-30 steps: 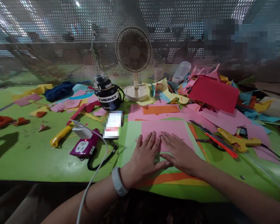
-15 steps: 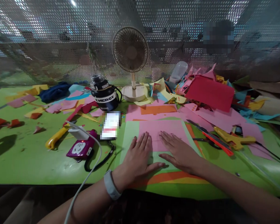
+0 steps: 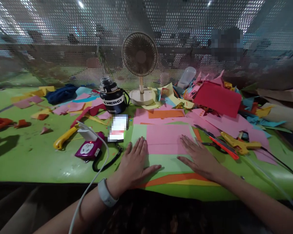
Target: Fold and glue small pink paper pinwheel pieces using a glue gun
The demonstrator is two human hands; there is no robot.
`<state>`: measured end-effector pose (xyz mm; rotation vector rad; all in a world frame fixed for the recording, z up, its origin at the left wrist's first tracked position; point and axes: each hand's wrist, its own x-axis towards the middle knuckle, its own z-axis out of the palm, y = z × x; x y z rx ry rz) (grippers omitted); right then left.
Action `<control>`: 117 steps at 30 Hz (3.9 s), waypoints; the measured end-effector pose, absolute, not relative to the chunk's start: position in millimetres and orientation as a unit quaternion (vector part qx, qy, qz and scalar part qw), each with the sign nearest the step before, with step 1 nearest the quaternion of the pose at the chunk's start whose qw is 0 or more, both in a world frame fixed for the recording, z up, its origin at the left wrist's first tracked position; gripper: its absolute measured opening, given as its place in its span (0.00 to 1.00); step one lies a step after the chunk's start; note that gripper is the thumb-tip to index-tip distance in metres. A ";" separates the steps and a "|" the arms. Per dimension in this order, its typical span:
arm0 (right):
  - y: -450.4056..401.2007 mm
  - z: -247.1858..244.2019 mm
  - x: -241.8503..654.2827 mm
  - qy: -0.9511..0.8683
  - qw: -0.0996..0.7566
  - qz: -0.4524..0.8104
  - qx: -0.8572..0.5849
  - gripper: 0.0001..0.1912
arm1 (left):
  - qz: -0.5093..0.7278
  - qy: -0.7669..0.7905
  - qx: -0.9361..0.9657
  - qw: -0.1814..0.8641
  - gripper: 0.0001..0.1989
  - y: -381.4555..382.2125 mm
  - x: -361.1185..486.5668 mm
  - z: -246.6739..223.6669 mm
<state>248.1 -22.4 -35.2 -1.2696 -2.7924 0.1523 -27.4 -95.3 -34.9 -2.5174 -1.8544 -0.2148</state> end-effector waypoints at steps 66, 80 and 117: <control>64.3 -9.9 185.7 -0.715 -0.072 0.500 -0.484 0.25 | -0.082 -0.656 -0.557 -0.503 0.26 -18.4 -37.7 -2.5; 47.2 -3.8 202.2 -0.845 0.126 0.261 -0.450 0.10 | -0.169 -0.712 -0.560 -0.387 0.21 -50.4 -48.1 2.9; 21.7 -18.4 206.7 -0.895 0.140 0.186 -0.380 0.06 | -0.213 -0.533 -0.811 -0.115 0.09 -25.6 -18.4 -24.7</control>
